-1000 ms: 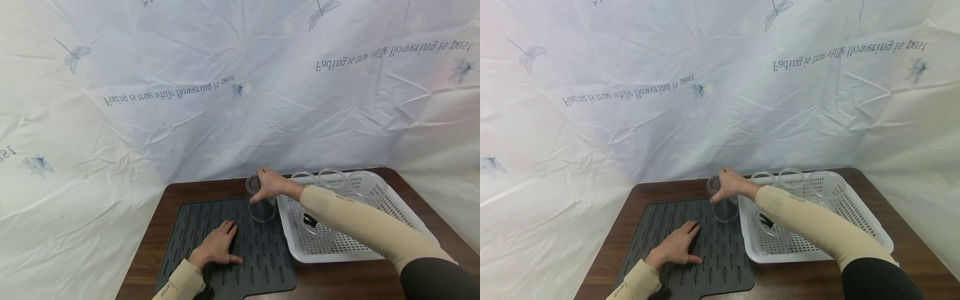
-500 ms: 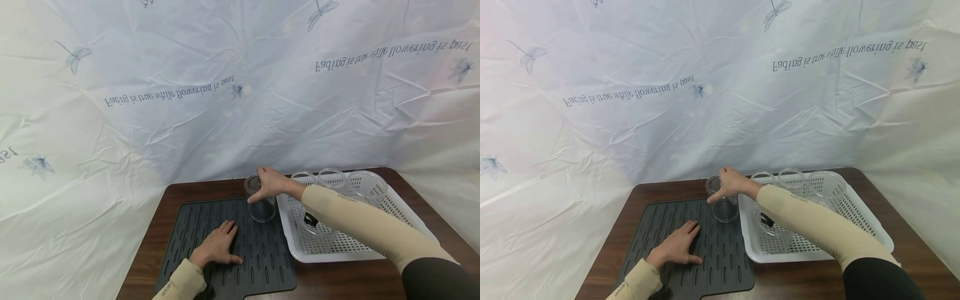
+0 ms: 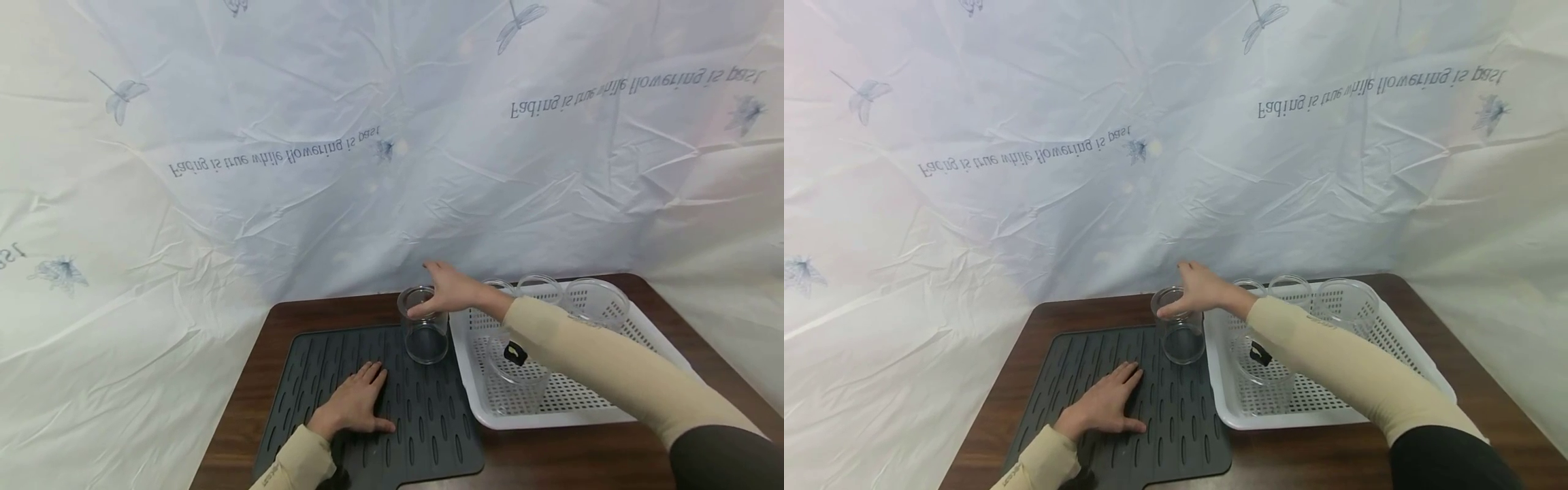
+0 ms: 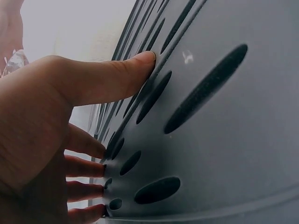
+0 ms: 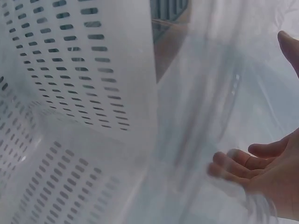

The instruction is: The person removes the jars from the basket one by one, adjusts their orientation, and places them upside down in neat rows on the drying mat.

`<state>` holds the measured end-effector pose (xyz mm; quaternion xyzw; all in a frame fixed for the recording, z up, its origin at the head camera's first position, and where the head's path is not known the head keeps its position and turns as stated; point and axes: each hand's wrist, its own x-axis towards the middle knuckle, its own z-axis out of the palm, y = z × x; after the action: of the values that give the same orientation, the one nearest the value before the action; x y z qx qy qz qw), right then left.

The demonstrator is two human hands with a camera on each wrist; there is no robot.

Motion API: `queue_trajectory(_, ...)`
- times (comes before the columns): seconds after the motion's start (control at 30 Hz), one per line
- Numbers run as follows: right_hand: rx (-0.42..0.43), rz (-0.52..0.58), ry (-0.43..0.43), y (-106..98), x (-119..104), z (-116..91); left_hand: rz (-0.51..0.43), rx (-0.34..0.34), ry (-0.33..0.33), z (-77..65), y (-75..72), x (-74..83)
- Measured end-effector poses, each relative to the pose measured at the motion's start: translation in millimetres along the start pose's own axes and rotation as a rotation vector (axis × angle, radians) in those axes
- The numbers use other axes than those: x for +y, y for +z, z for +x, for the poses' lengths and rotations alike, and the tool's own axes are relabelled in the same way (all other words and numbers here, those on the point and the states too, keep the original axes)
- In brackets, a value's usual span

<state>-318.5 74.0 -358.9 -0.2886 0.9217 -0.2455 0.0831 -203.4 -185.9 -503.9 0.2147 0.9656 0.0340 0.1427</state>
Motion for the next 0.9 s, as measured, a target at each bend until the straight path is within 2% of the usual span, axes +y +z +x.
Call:
queue_trajectory(0.53,0.113,0.078,-0.015,-24.4,7.6,-23.3,-0.011,0.010,0.013,-3.2,0.0,-1.7)
queue_trajectory(0.9,0.189,0.163,-0.066,-37.0,16.3,-51.6,-0.015,0.012,0.013,-2.3,1.2,-1.5)
